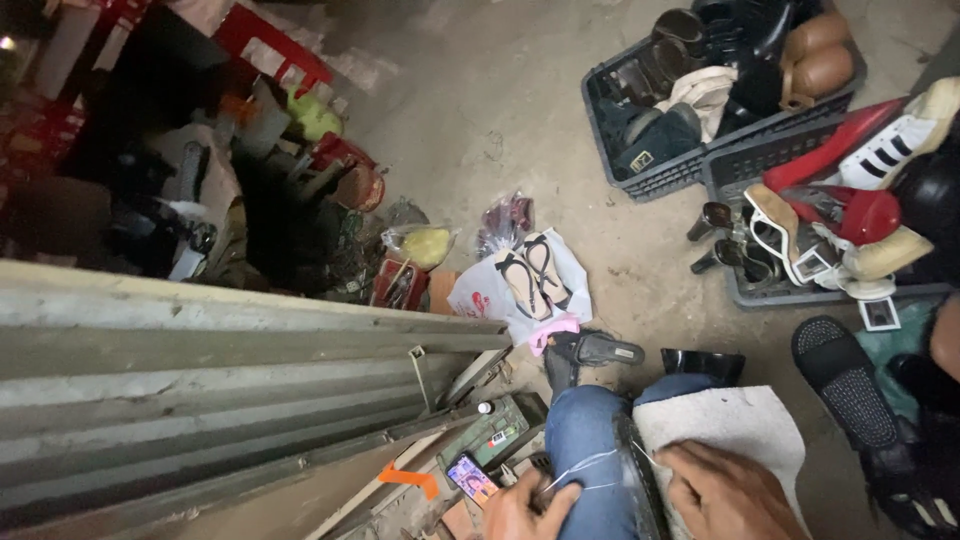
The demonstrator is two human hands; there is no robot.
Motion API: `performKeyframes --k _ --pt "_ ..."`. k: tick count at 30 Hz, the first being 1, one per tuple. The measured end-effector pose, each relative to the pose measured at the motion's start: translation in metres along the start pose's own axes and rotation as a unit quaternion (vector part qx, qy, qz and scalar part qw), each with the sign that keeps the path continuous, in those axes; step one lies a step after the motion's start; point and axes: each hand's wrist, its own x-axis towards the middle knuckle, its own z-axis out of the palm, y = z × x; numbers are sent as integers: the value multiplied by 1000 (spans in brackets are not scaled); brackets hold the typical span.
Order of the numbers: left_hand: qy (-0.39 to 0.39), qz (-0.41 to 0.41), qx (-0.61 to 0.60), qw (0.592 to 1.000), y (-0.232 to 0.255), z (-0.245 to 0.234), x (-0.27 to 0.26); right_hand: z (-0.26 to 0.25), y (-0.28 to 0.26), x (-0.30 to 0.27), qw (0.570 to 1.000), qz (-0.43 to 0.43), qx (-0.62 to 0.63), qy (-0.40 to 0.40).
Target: Hand-stitching the sole of a shoe using a needle and thread in a repair shop.
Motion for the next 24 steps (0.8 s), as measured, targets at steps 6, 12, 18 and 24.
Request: performKeyframes --k 6,12,18,24 --pt "23 257 -314 914 43 14 0 3 -1 -41 993 109 -42 -35" --pt "-97 108 -386 911 59 11 1 7 40 -58 939 -76 330 56" --pt "-69 37 -447 891 43 15 -5 -22 -35 -40 766 -118 627 -76" --pt "-136 80 -284 946 35 -7 -21 -10 -76 -12 979 182 -22 -87"
